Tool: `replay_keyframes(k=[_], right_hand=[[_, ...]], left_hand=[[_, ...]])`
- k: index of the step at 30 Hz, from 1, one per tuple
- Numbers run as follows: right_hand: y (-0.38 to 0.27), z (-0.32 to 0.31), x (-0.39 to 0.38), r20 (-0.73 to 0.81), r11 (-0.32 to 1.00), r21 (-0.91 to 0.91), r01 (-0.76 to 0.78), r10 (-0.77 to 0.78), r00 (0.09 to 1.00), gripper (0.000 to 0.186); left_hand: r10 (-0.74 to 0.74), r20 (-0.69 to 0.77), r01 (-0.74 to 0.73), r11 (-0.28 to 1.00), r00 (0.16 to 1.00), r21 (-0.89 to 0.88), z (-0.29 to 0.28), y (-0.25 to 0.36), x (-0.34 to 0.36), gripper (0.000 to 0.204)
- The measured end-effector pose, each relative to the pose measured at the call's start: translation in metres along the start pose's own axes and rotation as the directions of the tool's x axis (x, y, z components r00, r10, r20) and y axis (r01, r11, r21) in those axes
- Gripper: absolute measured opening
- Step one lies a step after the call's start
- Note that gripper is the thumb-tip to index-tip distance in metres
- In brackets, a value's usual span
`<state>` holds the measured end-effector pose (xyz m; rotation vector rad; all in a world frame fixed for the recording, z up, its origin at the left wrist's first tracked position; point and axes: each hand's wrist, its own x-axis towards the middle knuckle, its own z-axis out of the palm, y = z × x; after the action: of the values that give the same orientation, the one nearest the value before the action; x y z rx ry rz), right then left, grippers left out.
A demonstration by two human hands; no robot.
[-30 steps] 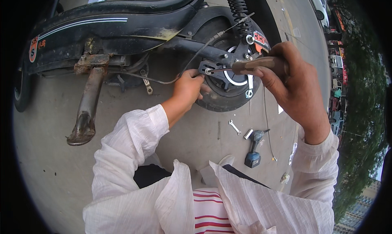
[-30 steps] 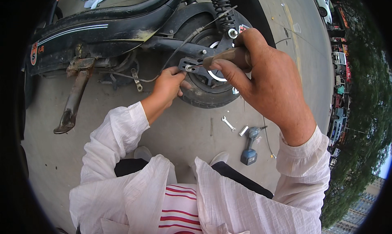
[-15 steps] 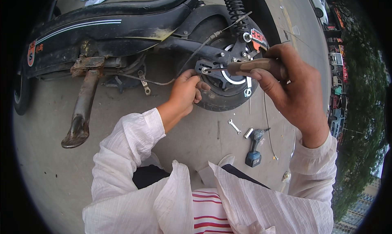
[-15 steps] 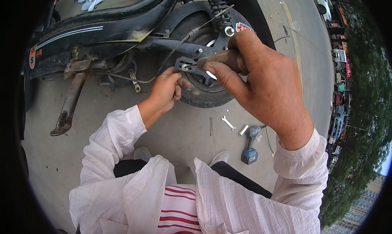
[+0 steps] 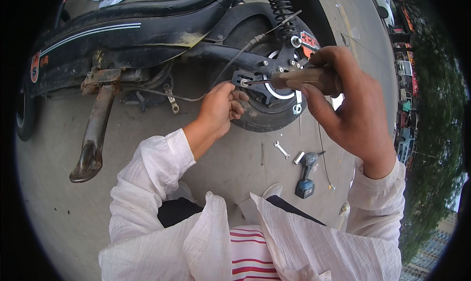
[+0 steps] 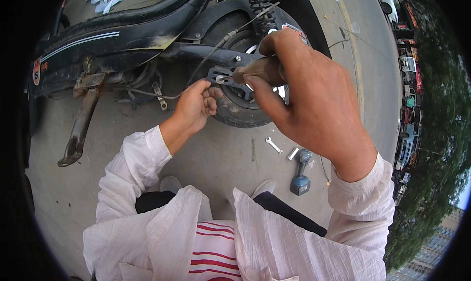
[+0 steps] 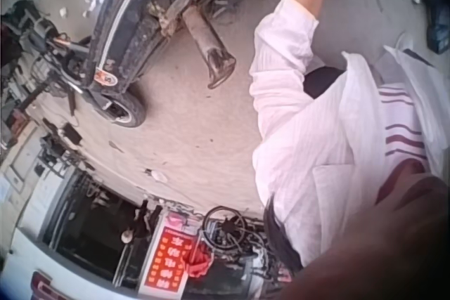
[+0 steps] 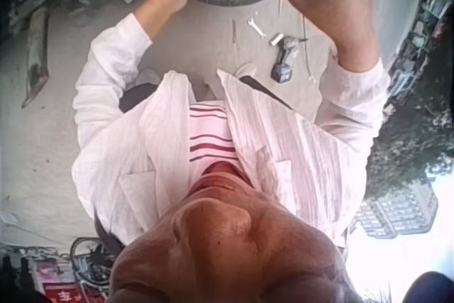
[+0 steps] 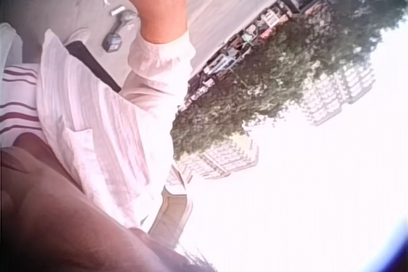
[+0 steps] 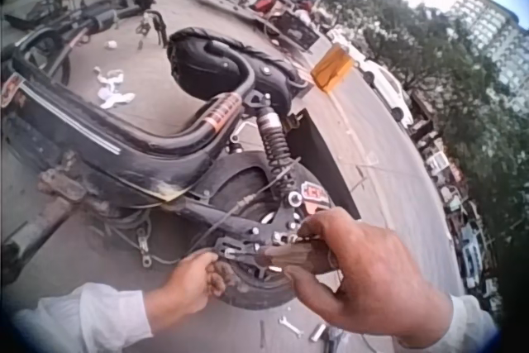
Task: The person repairs the rear wheel assembly of a scooter, using a wrench and an impact driver to tighten bolts and secure the brake components. The person adjusts the wheel and brake parts, then uses tools to fasten them in place.
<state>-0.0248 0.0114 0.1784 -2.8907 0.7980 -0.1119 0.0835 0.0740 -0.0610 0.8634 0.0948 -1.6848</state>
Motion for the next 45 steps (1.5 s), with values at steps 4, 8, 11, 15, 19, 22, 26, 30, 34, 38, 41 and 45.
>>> replay_keyframes(k=[4, 8, 11, 15, 19, 22, 26, 30, 34, 38, 41, 45], right_hand=[[0.003, -0.001, -0.002, 0.021, 0.996, 0.084, 0.011, -0.013, 1.0, 0.029], [-0.001, -0.007, -0.001, 0.169, 0.971, 0.099, -0.217, 0.198, 0.965, 0.028], [0.008, 0.0, -0.002, 0.065, 0.983, 0.163, -0.086, 0.076, 0.995, 0.027], [0.008, -0.003, -0.003, 0.046, 0.988, 0.147, -0.046, 0.04, 0.998, 0.026], [0.001, -0.004, 0.003, 0.169, 0.977, 0.016, -0.214, 0.208, 0.963, 0.027], [0.009, -0.001, 0.003, 0.067, 0.988, 0.139, 0.067, -0.077, 0.995, 0.026], [0.015, -0.01, 0.011, 0.069, 0.958, 0.269, 0.096, -0.119, 0.99, 0.027], [0.029, 0.002, -0.001, 0.056, 0.969, 0.216, 0.117, -0.132, 0.99, 0.027], [0.042, 0.004, -0.021, 0.036, 0.974, 0.214, 0.078, -0.088, 0.996, 0.028], [0.057, -0.007, -0.058, -0.012, 0.974, 0.228, 0.008, -0.005, 1.0, 0.029], [0.086, -0.012, -0.09, -0.068, 0.958, 0.284, -0.041, 0.063, 0.996, 0.03], [0.135, -0.008, -0.143, -0.173, 0.899, 0.419, -0.129, 0.218, 0.96, 0.032]], left_hand=[[-0.006, -0.011, 0.005, 0.999, 1.0, -0.053, -0.002, -0.002, 0.002, 0.02], [-0.022, 0.004, 0.022, 1.0, 1.0, 0.0, -0.005, -0.002, 0.005, 0.021], [-0.038, 0.029, 0.038, 0.999, 0.999, -0.019, -0.012, -0.002, 0.008, 0.021], [-0.037, 0.036, 0.038, 0.999, 0.999, -0.03, -0.009, -0.002, 0.009, 0.022], [-0.057, 0.032, 0.059, 0.994, 0.998, -0.087, -0.014, 0.001, 0.006, 0.021], [-0.041, 0.064, 0.047, 0.995, 0.997, -0.093, -0.008, 0.001, 0.003, 0.027], [-0.044, 0.055, 0.049, 0.994, 0.998, -0.093, -0.002, 0.002, 0.0, 0.026], [-0.019, 0.081, 0.023, 0.999, 0.997, -0.05, -0.01, 0.004, 0.006, 0.021], [0.066, 0.096, -0.065, 0.998, 0.993, -0.012, -0.019, -0.002, 0.01, 0.028], [0.08, -0.013, -0.079, 0.996, 0.997, 0.042, 0.011, -0.005, -0.002, 0.033], [0.128, -0.026, -0.124, 0.986, 0.991, 0.107, 0.016, -0.003, -0.001, 0.033], [0.224, -0.043, -0.215, 0.965, 0.974, 0.153, 0.014, -0.006, 0.003, 0.031]])
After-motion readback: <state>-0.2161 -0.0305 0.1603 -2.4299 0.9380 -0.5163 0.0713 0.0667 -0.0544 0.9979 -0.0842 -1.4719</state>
